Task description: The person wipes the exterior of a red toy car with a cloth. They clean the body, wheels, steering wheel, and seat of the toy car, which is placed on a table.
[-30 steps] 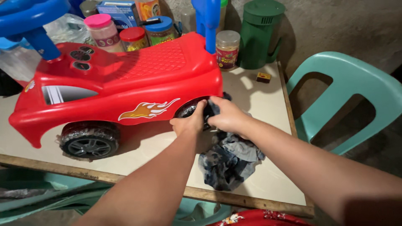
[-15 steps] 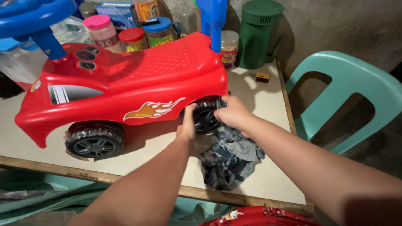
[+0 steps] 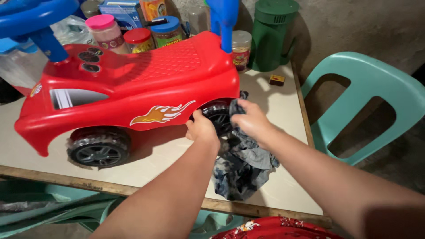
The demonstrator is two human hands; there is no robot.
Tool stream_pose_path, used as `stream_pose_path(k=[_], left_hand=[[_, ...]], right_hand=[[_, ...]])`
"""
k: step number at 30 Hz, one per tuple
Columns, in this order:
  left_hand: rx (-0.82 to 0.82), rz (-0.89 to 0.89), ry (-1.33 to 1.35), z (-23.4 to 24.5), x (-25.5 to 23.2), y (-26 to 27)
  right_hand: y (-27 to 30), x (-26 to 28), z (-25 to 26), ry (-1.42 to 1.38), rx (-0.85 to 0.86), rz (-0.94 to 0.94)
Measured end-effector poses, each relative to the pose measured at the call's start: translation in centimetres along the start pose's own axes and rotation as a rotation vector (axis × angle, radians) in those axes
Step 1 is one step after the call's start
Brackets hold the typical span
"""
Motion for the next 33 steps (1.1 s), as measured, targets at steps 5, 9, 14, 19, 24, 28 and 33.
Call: stream_pose_path(k=[5, 9, 14, 19, 24, 28, 33], left_hand=[[0.061, -0.046, -0.007, 0.6, -1.6, 2.9], [0.062, 0.036, -0.308, 1.2, -3.5, 5.6], [-0.049, 0.171, -0.444, 0.6, -4.4, 6.7], [-0.094, 0.088, -0.405, 0.1, -3.3, 6.0], [-0.094, 0.007, -0.371, -0.3, -2.7, 5.3], [-0.062, 0.103, -0.433, 0.3, -3.0, 4.6], [0.027, 0.105, -0.442, 1.1, -3.7, 4.6]], right_hand=[[1.5, -0.6, -1.2, 0.133, -0.023, 0.037], [2.0, -2.2, -0.6, 0.106, 0.17, -0.337], [0.2, -0.2, 1.0, 0.048, 0.025, -0.036], [1.7, 2.2, -0.5, 0.267, -0.05, 0.189], [3.1, 2.9, 0.3, 0.316, 0.183, -0.27], [1.7, 4.3, 0.6, -0.046, -0.012, -0.075], [1.2, 3.3, -0.6, 0.113, -0.101, -0.079]])
Point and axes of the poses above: each hand's wrist, its own y-axis away from the middle knuckle, its own z-axis out of the back of the hand, x = y × z, the point moved 2 cm from there along -y, towards the middle knuckle, and after that the axes turned 6 degrees about y, right-handed, at the moved point
